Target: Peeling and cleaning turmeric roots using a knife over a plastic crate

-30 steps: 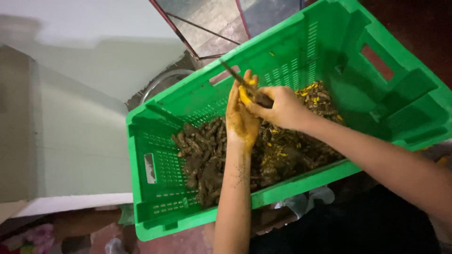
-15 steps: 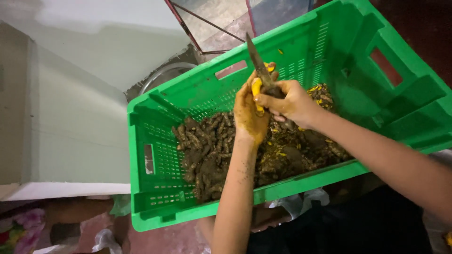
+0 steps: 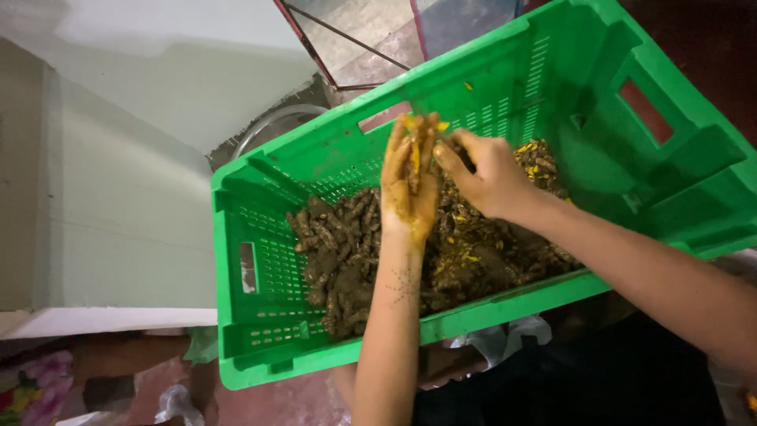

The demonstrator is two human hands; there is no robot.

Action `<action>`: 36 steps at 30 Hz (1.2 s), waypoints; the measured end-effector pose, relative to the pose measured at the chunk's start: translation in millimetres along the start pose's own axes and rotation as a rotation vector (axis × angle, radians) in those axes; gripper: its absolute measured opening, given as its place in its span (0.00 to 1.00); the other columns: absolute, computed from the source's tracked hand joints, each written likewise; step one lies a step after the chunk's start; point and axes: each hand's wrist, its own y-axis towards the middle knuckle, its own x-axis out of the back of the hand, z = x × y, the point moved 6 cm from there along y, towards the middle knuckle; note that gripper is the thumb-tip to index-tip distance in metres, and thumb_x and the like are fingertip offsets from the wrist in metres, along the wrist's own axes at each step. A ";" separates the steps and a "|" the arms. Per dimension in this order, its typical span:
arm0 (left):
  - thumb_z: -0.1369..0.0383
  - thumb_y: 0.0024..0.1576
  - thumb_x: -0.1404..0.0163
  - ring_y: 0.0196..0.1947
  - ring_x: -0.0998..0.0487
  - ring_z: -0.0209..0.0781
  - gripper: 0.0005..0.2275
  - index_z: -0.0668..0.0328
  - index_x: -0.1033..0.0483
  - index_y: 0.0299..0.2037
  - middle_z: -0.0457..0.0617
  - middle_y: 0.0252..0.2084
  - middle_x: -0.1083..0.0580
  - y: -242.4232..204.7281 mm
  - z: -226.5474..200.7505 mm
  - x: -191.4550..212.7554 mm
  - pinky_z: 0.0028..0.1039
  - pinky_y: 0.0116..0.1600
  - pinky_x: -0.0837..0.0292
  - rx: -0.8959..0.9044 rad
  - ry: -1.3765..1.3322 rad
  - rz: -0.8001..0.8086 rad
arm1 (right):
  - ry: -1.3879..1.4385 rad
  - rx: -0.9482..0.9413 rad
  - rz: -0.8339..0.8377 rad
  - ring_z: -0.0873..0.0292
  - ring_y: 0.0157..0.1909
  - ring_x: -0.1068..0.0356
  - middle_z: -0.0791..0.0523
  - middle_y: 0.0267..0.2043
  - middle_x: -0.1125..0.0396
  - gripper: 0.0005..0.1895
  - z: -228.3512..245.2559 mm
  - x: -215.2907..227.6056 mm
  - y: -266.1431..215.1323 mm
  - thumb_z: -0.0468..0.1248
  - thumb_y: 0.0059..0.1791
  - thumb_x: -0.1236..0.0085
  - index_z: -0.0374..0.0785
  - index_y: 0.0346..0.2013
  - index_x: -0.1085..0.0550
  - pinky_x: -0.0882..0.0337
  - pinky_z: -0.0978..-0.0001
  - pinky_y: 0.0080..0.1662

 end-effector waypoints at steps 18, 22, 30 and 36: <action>0.81 0.60 0.59 0.65 0.31 0.65 0.17 0.75 0.29 0.60 0.67 0.55 0.25 1.6 -10.4 21.4 0.51 0.72 0.37 0.060 -0.347 0.066 | -0.853 0.656 0.139 0.51 0.27 0.26 0.57 0.27 0.33 0.25 0.4 -39.6 -30.3 0.60 0.58 0.65 0.42 0.39 0.32 0.27 0.58 0.27; 0.80 0.60 0.59 0.69 0.37 0.67 0.17 0.75 0.30 0.60 0.71 0.59 0.29 5.9 -4.7 26.7 0.51 0.76 0.42 0.068 -0.411 0.099 | -0.937 0.657 0.083 0.54 0.27 0.26 0.58 0.29 0.34 0.26 -0.6 -39.3 -27.9 0.60 0.58 0.67 0.41 0.41 0.32 0.27 0.59 0.26; 0.80 0.57 0.58 0.70 0.39 0.68 0.17 0.73 0.27 0.57 0.73 0.59 0.30 3.8 -2.2 23.8 0.53 0.75 0.41 0.097 -0.445 0.032 | -1.015 0.586 0.011 0.55 0.27 0.27 0.59 0.28 0.37 0.24 -1.0 -31.7 -22.1 0.59 0.59 0.64 0.42 0.41 0.32 0.26 0.60 0.28; 0.82 0.58 0.60 0.70 0.40 0.68 0.17 0.77 0.28 0.56 0.71 0.51 0.25 -3.8 -11.6 23.3 0.56 0.76 0.44 0.064 -0.486 0.029 | -0.802 0.582 0.206 0.46 0.26 0.25 0.54 0.24 0.33 0.21 0.1 -42.9 -30.4 0.56 0.57 0.60 0.41 0.39 0.32 0.25 0.51 0.30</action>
